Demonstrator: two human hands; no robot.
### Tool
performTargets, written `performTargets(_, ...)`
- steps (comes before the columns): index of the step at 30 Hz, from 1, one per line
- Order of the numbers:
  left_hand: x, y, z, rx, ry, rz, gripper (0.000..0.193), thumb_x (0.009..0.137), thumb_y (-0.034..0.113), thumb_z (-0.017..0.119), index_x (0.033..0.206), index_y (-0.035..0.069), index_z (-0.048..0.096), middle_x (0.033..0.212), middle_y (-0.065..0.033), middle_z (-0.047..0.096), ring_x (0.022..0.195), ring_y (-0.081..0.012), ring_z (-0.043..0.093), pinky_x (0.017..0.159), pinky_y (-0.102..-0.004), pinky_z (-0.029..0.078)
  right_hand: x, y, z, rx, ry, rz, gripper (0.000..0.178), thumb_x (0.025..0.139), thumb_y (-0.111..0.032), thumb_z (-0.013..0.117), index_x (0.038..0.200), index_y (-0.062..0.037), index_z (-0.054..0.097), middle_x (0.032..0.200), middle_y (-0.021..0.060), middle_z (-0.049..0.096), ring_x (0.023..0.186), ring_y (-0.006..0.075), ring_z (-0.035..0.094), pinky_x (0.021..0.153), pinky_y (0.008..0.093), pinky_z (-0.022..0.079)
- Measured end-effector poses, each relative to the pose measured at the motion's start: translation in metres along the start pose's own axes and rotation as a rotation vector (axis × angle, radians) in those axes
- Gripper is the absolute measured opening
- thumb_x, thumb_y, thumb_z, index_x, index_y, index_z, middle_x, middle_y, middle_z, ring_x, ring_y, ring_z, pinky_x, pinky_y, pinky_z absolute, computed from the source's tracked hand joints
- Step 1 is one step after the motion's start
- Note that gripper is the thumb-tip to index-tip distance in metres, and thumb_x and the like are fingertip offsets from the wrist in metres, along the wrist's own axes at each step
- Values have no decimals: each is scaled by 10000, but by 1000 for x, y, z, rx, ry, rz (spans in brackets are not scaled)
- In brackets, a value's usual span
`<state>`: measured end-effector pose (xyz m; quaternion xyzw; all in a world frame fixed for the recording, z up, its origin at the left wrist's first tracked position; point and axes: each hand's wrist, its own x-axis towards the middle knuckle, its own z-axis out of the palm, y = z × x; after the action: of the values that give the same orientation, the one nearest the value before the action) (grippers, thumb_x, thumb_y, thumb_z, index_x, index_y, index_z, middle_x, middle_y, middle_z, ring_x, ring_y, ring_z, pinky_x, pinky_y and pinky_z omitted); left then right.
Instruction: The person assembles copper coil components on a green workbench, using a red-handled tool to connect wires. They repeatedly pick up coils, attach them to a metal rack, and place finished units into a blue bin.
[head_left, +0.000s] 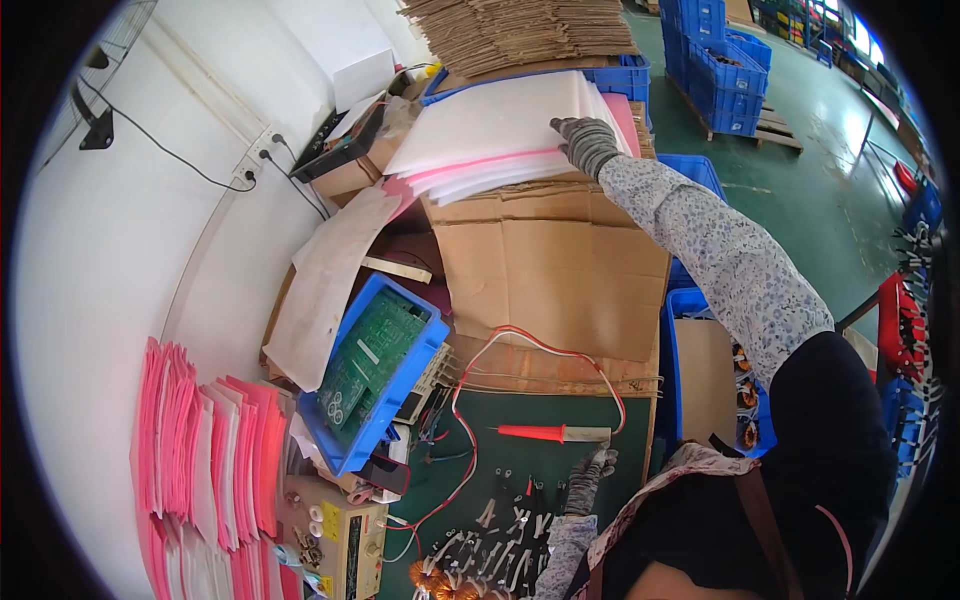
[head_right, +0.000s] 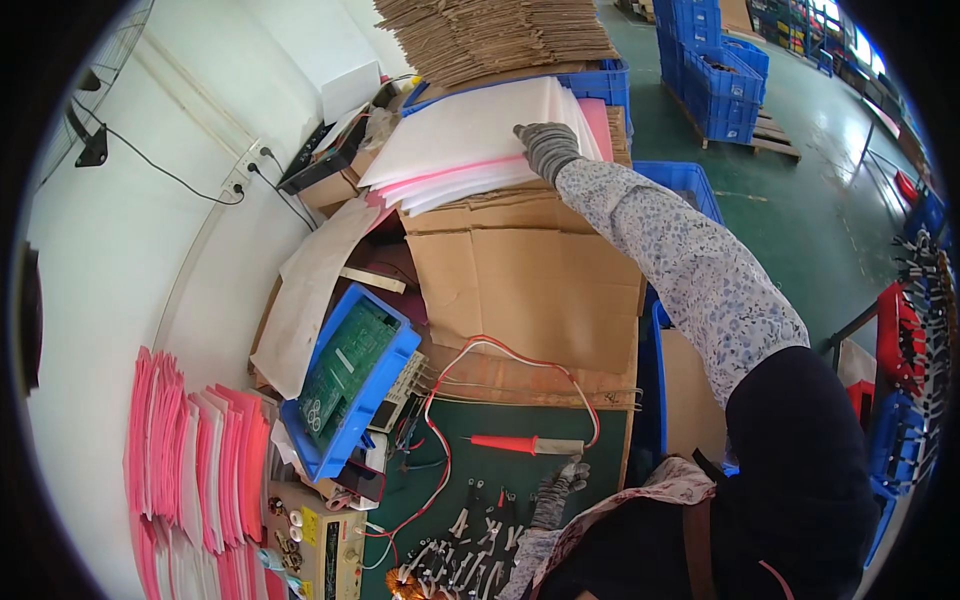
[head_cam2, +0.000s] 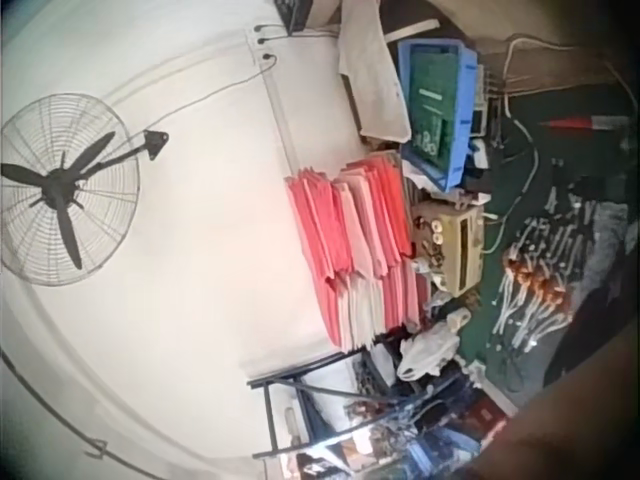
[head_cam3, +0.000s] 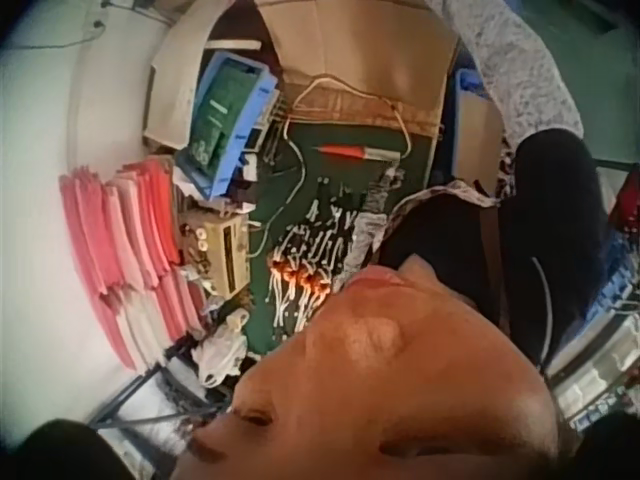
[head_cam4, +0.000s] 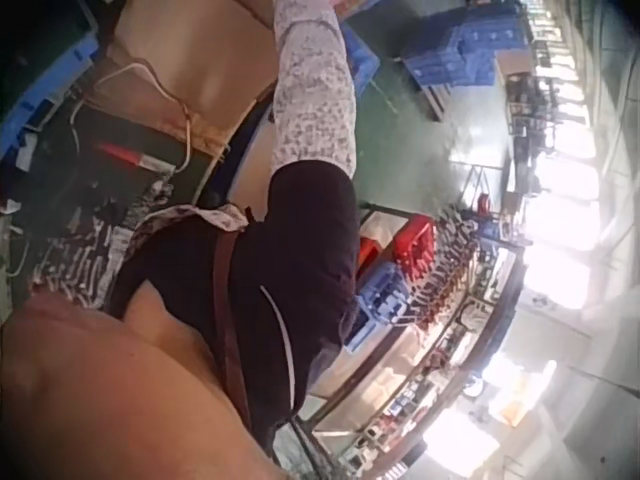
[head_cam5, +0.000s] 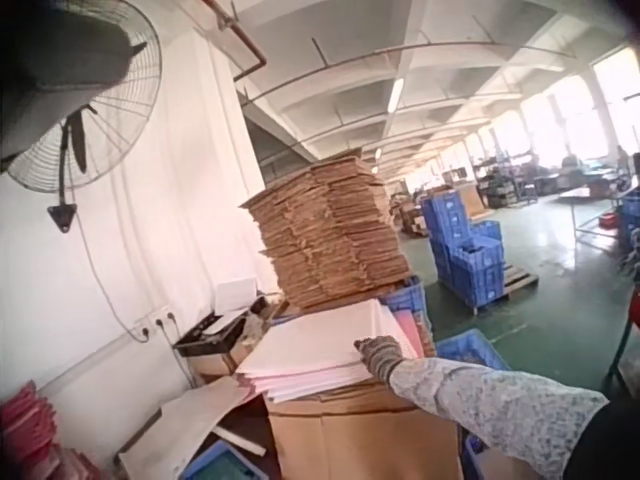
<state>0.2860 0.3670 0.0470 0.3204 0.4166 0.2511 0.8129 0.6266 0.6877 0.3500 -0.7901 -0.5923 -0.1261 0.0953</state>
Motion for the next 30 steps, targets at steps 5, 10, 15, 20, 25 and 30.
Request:
performTargets(5,-7,19,32,-103,25,14,327,882,290,483,1124,75,528,994,-84,599,847,-158,586,678,-315,499,-20,10,-11,-33,529,-283,342,757,-83,493,1089,-138,557,1018,39,602,909,205,561,807,335,426)
performTargets(10,-15,91,60,-309,103,126,354,885,349,453,1120,94,524,1020,-84,592,876,-175,582,682,-355,496,-176,-16,-47,92,661,-815,260,741,-185,512,983,-96,547,778,48,538,718,212,530,614,329,452)
performTargets(15,1,153,84,-490,-9,320,407,890,366,404,1171,78,461,1073,-92,552,943,-233,551,780,-368,474,-368,13,2,445,476,-1345,282,728,-224,539,971,-86,582,935,33,573,870,187,560,768,330,464)
performTargets(20,27,124,117,-148,111,196,393,880,333,455,1167,64,467,1077,-99,544,942,-224,545,785,-353,474,-456,57,36,733,-342,-548,218,676,-159,611,888,-113,612,878,83,605,896,243,570,752,353,464)
performTargets(25,60,23,141,224,31,6,385,870,299,505,1162,51,473,1081,-105,536,940,-214,539,790,-338,474,-532,142,76,1900,-572,638,419,743,-272,699,1059,-24,577,951,94,604,889,204,550,752,324,444)
performTargets(30,87,-52,156,490,-36,6,383,860,265,556,1157,38,479,1084,-112,528,938,-204,533,795,-323,474,-596,174,165,1988,-512,1423,191,765,-201,674,894,-76,606,632,31,543,495,100,494,385,235,348)
